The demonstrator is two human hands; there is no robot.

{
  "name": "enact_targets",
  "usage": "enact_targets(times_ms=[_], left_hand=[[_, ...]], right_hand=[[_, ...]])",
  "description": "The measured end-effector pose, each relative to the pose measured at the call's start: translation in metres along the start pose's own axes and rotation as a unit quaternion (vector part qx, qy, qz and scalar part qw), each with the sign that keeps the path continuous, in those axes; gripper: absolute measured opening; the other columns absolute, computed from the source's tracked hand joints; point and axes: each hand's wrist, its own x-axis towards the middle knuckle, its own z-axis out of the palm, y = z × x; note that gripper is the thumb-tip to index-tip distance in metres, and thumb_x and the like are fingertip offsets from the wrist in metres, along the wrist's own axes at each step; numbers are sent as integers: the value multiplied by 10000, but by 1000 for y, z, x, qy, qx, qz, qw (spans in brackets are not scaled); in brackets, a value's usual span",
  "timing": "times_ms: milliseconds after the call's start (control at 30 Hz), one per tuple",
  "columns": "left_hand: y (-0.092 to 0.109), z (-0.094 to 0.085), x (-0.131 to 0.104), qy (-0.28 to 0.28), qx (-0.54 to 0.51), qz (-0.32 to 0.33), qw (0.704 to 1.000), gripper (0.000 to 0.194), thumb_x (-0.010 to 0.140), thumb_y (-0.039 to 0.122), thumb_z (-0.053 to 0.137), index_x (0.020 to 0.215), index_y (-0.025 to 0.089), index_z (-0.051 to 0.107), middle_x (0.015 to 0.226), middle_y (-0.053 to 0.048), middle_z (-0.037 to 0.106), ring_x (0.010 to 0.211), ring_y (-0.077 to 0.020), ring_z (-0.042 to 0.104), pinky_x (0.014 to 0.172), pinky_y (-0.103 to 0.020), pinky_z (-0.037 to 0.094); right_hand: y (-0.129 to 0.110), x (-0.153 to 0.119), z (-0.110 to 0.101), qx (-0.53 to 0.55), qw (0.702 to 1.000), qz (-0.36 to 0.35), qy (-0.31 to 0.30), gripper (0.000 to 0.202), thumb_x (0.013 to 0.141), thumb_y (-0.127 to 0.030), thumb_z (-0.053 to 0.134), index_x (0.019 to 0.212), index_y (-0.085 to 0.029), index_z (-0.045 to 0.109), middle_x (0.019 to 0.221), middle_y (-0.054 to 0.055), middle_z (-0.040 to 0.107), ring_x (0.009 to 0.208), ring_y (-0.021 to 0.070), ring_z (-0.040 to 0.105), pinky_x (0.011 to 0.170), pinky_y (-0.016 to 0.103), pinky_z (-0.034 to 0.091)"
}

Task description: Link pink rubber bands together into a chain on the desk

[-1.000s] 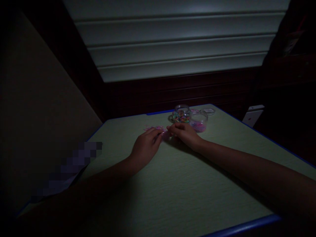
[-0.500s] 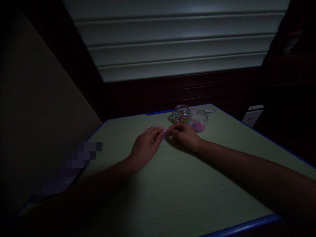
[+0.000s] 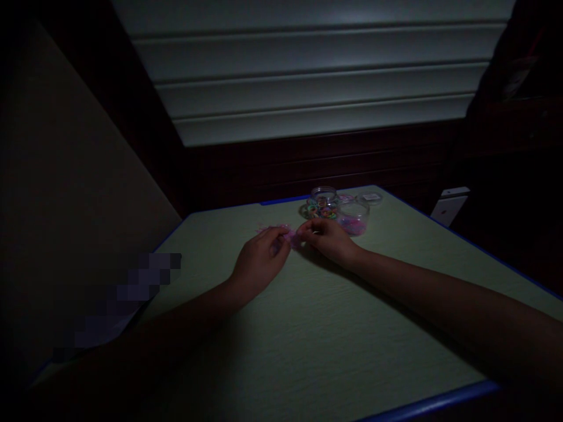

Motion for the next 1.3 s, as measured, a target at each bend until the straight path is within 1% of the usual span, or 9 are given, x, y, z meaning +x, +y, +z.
enact_targets(times_ms=[233, 533, 667, 833, 1033, 1300], left_hand=[[0, 0, 1, -13, -1, -10, 1000, 228, 816, 270, 361, 969, 212, 519, 969, -21, 590, 865, -152, 538, 795, -287, 410], [-3, 0, 0, -27, 1, -9, 1000, 222, 833, 254, 327, 940, 210, 516, 937, -21, 593, 832, -143, 543, 752, -275, 416], [-4, 1, 0, -31, 7, -7, 999, 213, 835, 262, 324, 943, 208, 499, 924, -22, 590, 814, -142, 544, 735, -277, 417], [-5, 1, 0, -43, 20, -19, 999, 216, 843, 272, 306, 934, 200, 489, 901, -36, 586, 814, -147, 543, 733, -281, 413], [-5, 1, -1, -37, 30, -13, 999, 204, 850, 266, 286, 907, 200, 470, 882, -32, 574, 792, -144, 538, 717, -282, 411], [-5, 1, 0, -46, 37, -11, 998, 186, 847, 256, 295, 906, 200, 462, 881, -31, 573, 799, -148, 540, 706, -272, 407]], right_hand=[[-6, -2, 2, 12, 1000, 3, -2, 276, 647, -402, 569, 753, -148, 554, 523, -42, 455, 431, 51, 370, 396, 186, 267], [-5, -2, 0, 10, 1000, -6, -13, 244, 666, -370, 560, 765, -147, 561, 526, -40, 452, 432, 46, 377, 388, 173, 272], [-5, -2, 1, 6, 1000, -7, -5, 250, 661, -372, 563, 765, -145, 562, 553, -31, 472, 436, 48, 380, 396, 181, 281], [-5, -2, 2, 9, 1000, 3, 2, 250, 657, -370, 562, 780, -153, 562, 565, -29, 477, 453, 57, 396, 412, 188, 302], [-4, -1, 1, 8, 1000, 8, 15, 262, 659, -377, 562, 807, -161, 557, 587, -28, 479, 445, 55, 397, 403, 187, 307], [-2, -2, 1, -9, 1000, -5, 16, 280, 661, -414, 545, 766, -155, 551, 534, -37, 454, 436, 57, 382, 400, 183, 281]])
